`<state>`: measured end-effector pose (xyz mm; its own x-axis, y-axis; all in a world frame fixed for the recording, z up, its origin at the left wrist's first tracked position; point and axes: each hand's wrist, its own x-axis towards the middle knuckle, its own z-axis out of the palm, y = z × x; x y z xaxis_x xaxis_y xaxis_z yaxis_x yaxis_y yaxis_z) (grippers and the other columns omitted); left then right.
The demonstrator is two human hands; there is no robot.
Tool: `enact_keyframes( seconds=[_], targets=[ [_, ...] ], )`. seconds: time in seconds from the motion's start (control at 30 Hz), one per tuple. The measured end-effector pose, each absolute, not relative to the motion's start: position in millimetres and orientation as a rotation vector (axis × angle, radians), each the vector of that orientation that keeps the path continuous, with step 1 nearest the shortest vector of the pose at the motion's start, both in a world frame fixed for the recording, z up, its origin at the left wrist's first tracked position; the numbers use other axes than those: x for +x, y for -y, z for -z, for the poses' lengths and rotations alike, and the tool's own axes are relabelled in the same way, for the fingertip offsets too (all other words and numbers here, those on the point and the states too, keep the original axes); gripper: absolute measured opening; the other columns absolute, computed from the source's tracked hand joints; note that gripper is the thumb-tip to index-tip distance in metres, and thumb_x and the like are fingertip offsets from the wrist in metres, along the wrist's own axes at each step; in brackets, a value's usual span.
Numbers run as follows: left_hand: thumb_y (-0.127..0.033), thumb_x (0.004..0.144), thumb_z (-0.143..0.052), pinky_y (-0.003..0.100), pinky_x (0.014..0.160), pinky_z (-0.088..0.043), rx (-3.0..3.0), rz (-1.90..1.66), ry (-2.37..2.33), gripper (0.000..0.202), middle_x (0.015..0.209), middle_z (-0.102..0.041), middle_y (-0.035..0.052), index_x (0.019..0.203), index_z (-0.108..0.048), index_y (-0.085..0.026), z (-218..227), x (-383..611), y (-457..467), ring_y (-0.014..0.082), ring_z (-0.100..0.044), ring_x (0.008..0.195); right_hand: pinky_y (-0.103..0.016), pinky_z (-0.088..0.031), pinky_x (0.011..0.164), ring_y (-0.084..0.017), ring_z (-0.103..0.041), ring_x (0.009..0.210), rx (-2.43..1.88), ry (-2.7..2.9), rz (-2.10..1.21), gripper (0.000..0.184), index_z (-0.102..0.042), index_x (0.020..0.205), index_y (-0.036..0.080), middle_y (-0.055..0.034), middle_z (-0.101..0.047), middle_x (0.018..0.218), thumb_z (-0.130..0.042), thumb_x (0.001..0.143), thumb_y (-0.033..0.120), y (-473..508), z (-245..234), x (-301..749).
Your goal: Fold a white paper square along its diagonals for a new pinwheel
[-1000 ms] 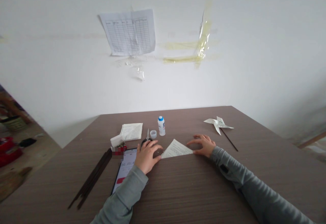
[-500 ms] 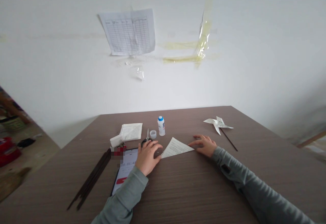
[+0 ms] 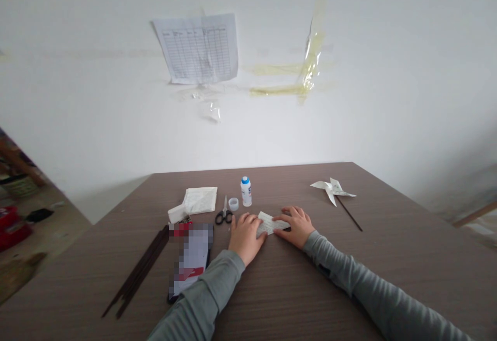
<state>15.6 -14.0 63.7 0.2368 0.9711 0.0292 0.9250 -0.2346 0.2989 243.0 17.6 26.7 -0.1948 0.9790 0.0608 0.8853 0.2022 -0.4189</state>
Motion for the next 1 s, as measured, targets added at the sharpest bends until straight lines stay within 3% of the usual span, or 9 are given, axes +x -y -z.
enact_keyframes(
  seconds=[0.17, 0.4, 0.67, 0.87, 1.0],
  targets=[
    [-0.032, 0.119, -0.086, 0.076, 0.161, -0.034, 2.244, -0.291, -1.827, 0.033, 0.169, -0.088, 0.0127, 0.151, -0.093, -0.031, -68.9, 21.0, 13.3, 0.0413, -0.07, 0.175, -0.075, -0.052, 0.143, -0.055, -0.065, 0.171, -1.802, 2.106, -0.381, 0.041, -0.101, 0.141, 0.048, -0.0088, -0.082, 0.171, -0.104, 0.1, 0.049, -20.0, -21.0, 237.5],
    [-0.035, 0.117, -0.089, 0.073, 0.16, -0.038, 2.206, -0.27, -1.826, 0.033, 0.167, -0.088, 0.0137, 0.15, -0.092, -0.03, -75.5, 21.1, 12.0, 0.0415, -0.07, 0.174, -0.071, -0.048, 0.145, -0.053, -0.064, 0.17, -1.856, 2.106, -0.436, 0.049, -0.096, 0.145, 0.048, -0.0072, -0.078, 0.171, -0.105, 0.097, 0.054, -24.5, -21.0, 233.0],
    [-0.025, 0.112, -0.091, 0.079, 0.16, -0.036, 2.213, -0.286, -1.809, 0.042, 0.173, -0.087, 0.0094, 0.153, -0.09, -0.035, -73.2, 11.9, 10.8, 0.0429, -0.067, 0.177, -0.067, -0.049, 0.149, -0.052, -0.057, 0.181, -1.933, 2.123, -0.54, 0.059, -0.094, 0.158, 0.05, -0.0104, -0.069, 0.188, -0.102, 0.1, 0.044, -27.3, -36.8, 241.9],
    [-0.02, 0.112, -0.088, 0.08, 0.158, -0.039, 2.236, -0.286, -1.811, 0.047, 0.177, -0.085, 0.0117, 0.158, -0.091, -0.031, -73.2, -1.1, 13.3, 0.0467, -0.065, 0.179, -0.068, -0.052, 0.146, -0.051, -0.056, 0.181, -1.913, 2.173, -0.573, 0.064, -0.092, 0.162, 0.052, -0.0059, -0.069, 0.188, -0.095, 0.1, 0.039, -35.1, -32.3, 255.4],
    [-0.02, 0.113, -0.087, 0.083, 0.158, -0.038, 2.243, -0.224, -1.832, 0.049, 0.181, -0.083, 0.0096, 0.16, -0.091, -0.035, -74.5, -12.0, 16.0, 0.0458, -0.063, 0.181, -0.07, -0.054, 0.144, -0.052, -0.058, 0.178, -1.927, 2.15, -0.56, 0.063, -0.094, 0.158, 0.054, -0.0051, -0.073, 0.183, -0.089, 0.098, 0.037, -39.3, -29.9, 267.4]
  ],
)
